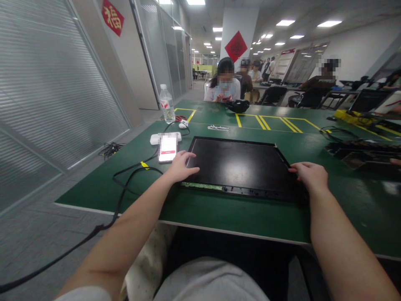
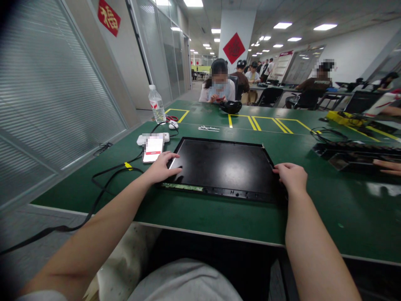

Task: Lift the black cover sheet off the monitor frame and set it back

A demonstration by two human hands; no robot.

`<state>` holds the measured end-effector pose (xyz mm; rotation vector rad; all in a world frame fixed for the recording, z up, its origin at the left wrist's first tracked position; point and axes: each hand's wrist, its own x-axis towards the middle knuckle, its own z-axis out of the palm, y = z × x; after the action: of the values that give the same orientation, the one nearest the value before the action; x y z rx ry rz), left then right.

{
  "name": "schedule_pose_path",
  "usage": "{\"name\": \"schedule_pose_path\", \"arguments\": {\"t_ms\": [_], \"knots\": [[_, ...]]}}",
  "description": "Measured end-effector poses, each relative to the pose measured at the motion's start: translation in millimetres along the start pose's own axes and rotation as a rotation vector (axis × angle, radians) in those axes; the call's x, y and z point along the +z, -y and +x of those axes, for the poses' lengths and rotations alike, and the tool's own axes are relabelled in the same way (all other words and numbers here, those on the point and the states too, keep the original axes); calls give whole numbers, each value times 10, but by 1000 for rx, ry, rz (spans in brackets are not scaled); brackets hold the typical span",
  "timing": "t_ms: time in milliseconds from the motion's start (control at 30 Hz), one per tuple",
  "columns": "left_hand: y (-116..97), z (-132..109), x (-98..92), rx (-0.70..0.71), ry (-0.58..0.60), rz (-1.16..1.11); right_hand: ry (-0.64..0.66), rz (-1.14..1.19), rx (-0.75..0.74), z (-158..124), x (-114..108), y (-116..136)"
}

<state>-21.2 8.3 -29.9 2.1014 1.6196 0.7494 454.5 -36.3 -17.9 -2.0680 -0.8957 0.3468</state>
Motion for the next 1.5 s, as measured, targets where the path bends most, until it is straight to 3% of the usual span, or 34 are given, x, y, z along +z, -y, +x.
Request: {"name": "schedule_pose_path", "arguments": {"t_ms": [200, 467, 800, 1133, 1500], "knots": [[-63, -50, -106, 339, 208, 19, 8, 6, 17, -36, -16, 40], [-5, 8, -111, 461, 240, -48, 16, 11, 12, -27, -16, 35], [99, 42, -242, 360, 95, 57, 15, 18, 15, -42, -14, 29], [170, 16, -316, 409, 282, 7, 21, 3, 28, -29, -19, 31], [146, 12, -370, 442, 288, 21, 29, -11, 15, -31, -24, 26]]}}
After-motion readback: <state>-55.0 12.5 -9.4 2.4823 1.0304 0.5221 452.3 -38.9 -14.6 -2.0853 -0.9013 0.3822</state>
